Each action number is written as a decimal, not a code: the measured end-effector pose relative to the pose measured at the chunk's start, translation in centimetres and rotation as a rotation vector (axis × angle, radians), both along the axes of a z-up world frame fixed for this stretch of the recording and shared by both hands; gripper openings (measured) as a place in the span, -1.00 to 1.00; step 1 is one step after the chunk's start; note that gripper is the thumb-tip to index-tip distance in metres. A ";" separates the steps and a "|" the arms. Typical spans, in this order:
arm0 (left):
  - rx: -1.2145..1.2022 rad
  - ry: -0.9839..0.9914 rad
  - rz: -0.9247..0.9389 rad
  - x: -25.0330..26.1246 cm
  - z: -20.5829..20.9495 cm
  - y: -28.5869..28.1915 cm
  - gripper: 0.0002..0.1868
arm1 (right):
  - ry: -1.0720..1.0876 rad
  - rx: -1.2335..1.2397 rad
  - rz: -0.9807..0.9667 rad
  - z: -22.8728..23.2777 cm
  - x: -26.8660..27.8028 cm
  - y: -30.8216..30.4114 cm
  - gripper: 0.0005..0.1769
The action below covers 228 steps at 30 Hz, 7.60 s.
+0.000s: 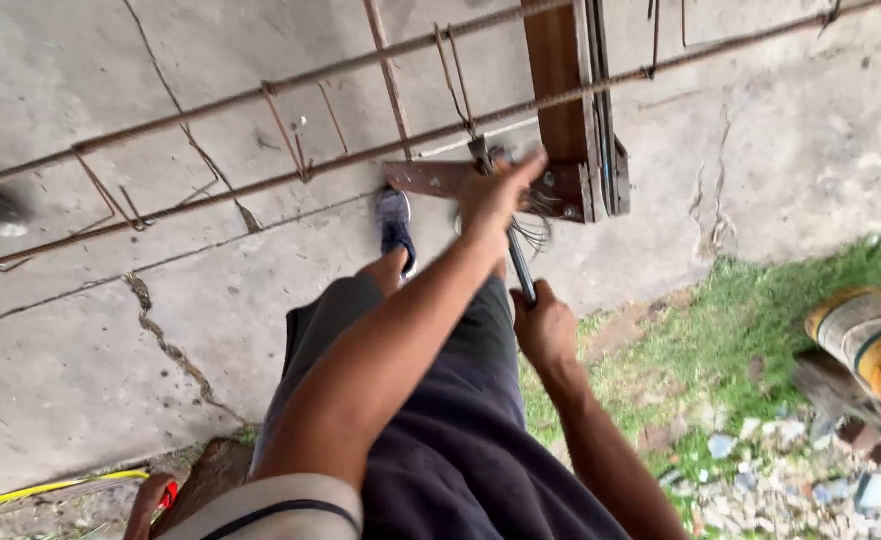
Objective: The person uses a rebar tying tool to twist wire ties around the intersections of a steel reinforcement grid. They repeatedly position the tool, rotate the handle to secure the wire, and move along the rebar structure to tie multiple joints.
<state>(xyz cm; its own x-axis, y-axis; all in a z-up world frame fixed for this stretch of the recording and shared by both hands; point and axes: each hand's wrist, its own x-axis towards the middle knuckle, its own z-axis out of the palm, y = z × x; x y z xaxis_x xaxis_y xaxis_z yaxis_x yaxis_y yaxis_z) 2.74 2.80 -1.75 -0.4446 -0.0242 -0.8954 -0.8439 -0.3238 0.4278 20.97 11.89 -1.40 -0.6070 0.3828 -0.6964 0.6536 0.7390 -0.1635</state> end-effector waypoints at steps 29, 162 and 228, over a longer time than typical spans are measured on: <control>0.349 0.003 -0.182 -1.8 1.4 -5.3 -0.48 | -0.387 -1.382 -1.139 5.3 0.1 0.5 -0.41; 0.779 0.709 -0.109 -4.4 13.8 -25.7 -0.09 | 0.613 -0.428 -0.179 20.1 -2.9 -3.6 -0.68; 0.198 0.568 -0.187 11.8 15.9 -39.0 -0.61 | 0.551 -1.209 -0.161 13.5 -8.9 -26.0 -0.83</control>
